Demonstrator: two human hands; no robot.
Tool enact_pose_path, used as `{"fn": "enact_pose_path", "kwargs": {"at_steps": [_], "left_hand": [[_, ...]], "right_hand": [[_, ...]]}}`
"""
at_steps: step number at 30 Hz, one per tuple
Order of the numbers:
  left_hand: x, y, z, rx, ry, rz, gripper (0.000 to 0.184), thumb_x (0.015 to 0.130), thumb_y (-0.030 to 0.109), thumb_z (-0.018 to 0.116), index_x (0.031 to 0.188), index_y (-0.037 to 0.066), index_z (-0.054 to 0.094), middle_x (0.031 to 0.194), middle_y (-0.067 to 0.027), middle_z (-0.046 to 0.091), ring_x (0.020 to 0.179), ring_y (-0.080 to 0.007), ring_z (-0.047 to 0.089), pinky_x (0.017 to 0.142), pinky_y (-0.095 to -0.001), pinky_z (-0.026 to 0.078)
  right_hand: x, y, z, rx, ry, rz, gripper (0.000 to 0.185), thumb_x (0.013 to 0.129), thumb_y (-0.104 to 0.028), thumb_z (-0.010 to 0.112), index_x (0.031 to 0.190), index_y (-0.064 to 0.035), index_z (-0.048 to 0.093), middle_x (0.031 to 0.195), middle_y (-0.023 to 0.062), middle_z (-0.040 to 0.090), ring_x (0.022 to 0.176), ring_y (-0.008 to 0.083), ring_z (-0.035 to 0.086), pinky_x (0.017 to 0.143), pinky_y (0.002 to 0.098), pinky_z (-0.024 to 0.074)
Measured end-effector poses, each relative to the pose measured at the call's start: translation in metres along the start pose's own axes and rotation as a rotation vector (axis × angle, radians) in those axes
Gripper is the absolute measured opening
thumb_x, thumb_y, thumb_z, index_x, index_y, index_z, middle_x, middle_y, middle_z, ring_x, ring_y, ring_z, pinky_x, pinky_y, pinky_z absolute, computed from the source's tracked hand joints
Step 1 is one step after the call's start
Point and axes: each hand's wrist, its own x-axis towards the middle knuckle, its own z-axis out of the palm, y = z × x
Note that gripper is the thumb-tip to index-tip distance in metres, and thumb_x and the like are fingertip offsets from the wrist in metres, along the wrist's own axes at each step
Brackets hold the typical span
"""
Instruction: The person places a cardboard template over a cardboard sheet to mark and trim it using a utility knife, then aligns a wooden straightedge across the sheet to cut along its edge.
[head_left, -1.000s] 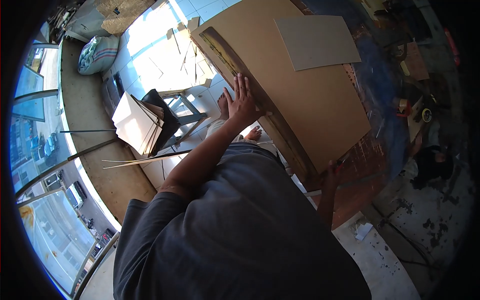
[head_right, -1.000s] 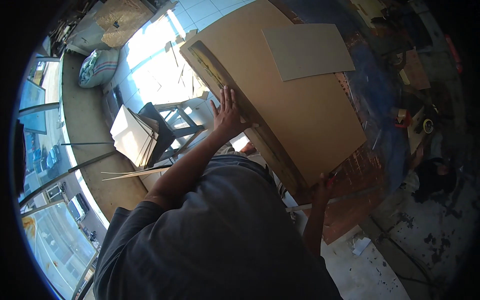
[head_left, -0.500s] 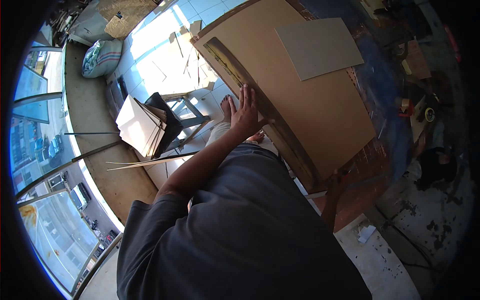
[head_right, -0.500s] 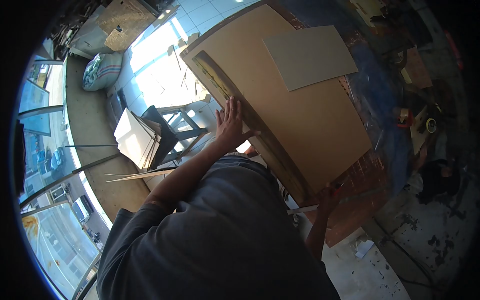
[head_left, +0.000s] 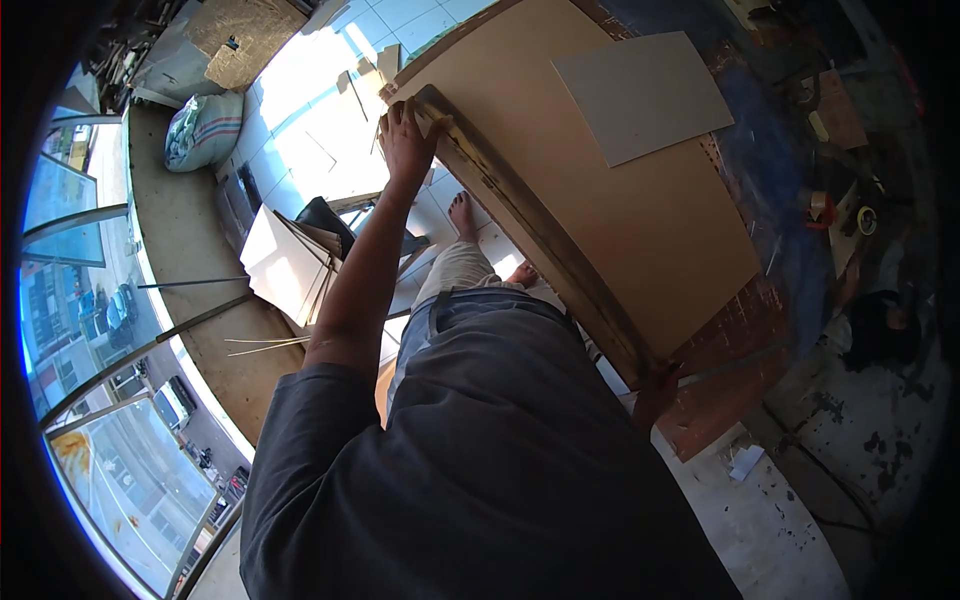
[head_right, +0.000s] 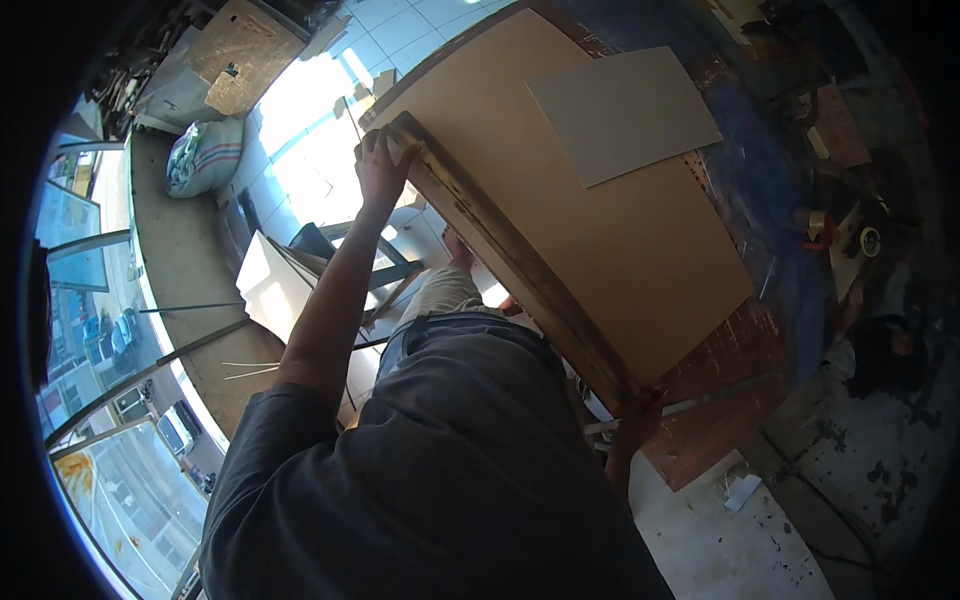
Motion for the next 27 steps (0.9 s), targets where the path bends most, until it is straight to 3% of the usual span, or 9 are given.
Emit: {"fn": "enact_pose_path", "kwargs": {"at_steps": [1, 4, 5, 8, 13, 20, 23, 25, 27], "left_hand": [[0.007, -0.006, 0.001, 0.015, -0.074, -0.025, 0.083, 0.081, 0.056, 0.075, 0.141, 0.006, 0.048, 0.143, -0.0173, 0.047, 0.132, -0.0393, 0.042, 0.108, -0.0549, 0.034], [0.018, -0.012, 0.0, 0.059, -0.16, -0.02, 0.088, 0.079, 0.061, 0.074, 0.144, 0.009, 0.046, 0.148, -0.0176, 0.042, 0.136, -0.0393, 0.039, 0.11, -0.0571, 0.031], [0.021, -0.013, -0.002, 0.06, -0.165, -0.015, 0.076, 0.081, 0.058, 0.075, 0.142, 0.021, 0.049, 0.153, -0.0152, 0.037, 0.139, -0.0393, 0.037, 0.109, -0.0601, 0.033], [0.03, -0.02, -0.002, 0.086, -0.213, -0.009, 0.089, 0.078, 0.063, 0.074, 0.144, 0.01, 0.046, 0.151, -0.0176, 0.039, 0.138, -0.0386, 0.037, 0.109, -0.0585, 0.031], [0.047, -0.035, -0.002, 0.097, -0.243, -0.01, 0.079, 0.082, 0.061, 0.071, 0.142, 0.013, 0.051, 0.14, -0.0154, 0.048, 0.132, -0.0345, 0.043, 0.103, -0.0577, 0.035], [0.065, -0.048, -0.003, 0.029, -0.239, -0.012, 0.077, 0.079, 0.057, 0.077, 0.137, 0.011, 0.055, 0.134, -0.0159, 0.05, 0.129, -0.0363, 0.045, 0.102, -0.0571, 0.036], [0.065, -0.054, 0.005, -0.022, -0.188, 0.009, 0.079, 0.076, 0.055, 0.08, 0.136, 0.01, 0.055, 0.134, -0.0163, 0.05, 0.127, -0.0373, 0.045, 0.102, -0.0559, 0.037], [0.066, -0.056, 0.006, -0.022, -0.184, -0.013, 0.081, 0.075, 0.056, 0.081, 0.135, 0.008, 0.055, 0.134, -0.0163, 0.05, 0.127, -0.0376, 0.045, 0.103, -0.0548, 0.037], [0.067, -0.057, 0.007, -0.021, -0.181, -0.014, 0.082, 0.075, 0.055, 0.081, 0.135, 0.007, 0.055, 0.133, -0.0163, 0.05, 0.126, -0.0378, 0.045, 0.103, -0.0545, 0.037]], "right_hand": [[-0.002, -0.004, 0.0, -0.018, 0.027, -0.011, 0.052, 0.101, -0.035, 0.056, 0.134, 0.0055, 0.053, 0.116, 0.0201, 0.067, 0.102, 0.0286, 0.065, 0.087, 0.0387, 0.0497], [0.002, 0.007, 0.0, 0.005, -0.001, 0.119, 0.051, 0.101, -0.034, 0.057, 0.133, 0.005, 0.054, 0.114, 0.0226, 0.067, 0.1, 0.0287, 0.066, 0.084, 0.0392, 0.0503], [0.0, 0.011, 0.0, 0.0, 0.004, 0.133, 0.051, 0.101, -0.034, 0.057, 0.133, 0.005, 0.054, 0.114, 0.0226, 0.067, 0.1, 0.0287, 0.066, 0.084, 0.0392, 0.0503], [-0.003, -0.012, 0.002, -0.093, 0.011, 0.131, 0.051, 0.1, -0.034, 0.059, 0.132, 0.0045, 0.055, 0.112, 0.025, 0.067, 0.1, 0.0314, 0.067, 0.083, 0.0404, 0.0508], [-0.005, -0.014, 0.024, -0.119, 0.036, 0.081, 0.049, 0.096, -0.025, 0.062, 0.131, 0.0073, 0.054, 0.114, 0.0273, 0.065, 0.106, 0.0366, 0.065, 0.088, 0.0431, 0.0494], [-0.006, -0.042, 0.039, -0.199, 0.053, 0.006, 0.052, 0.093, -0.025, 0.063, 0.133, 0.0078, 0.053, 0.113, 0.0263, 0.065, 0.105, 0.0351, 0.065, 0.088, 0.043, 0.0493], [-0.005, -0.058, 0.036, -0.147, 0.047, 0.04, 0.054, 0.093, -0.028, 0.064, 0.134, 0.0069, 0.054, 0.109, 0.0244, 0.067, 0.1, 0.0348, 0.066, 0.085, 0.0434, 0.0499], [-0.004, -0.066, 0.036, -0.094, 0.02, 0.248, 0.048, 0.093, -0.024, 0.067, 0.129, 0.0052, 0.055, 0.104, 0.0158, 0.067, 0.086, 0.0241, 0.066, 0.071, 0.0374, 0.0521], [-0.002, -0.054, 0.043, -0.062, 0.085, 0.123, 0.045, 0.093, -0.024, 0.067, 0.126, 0.0052, 0.056, 0.097, 0.0132, 0.067, 0.077, 0.021, 0.063, 0.063, 0.0358, 0.0503]]}}
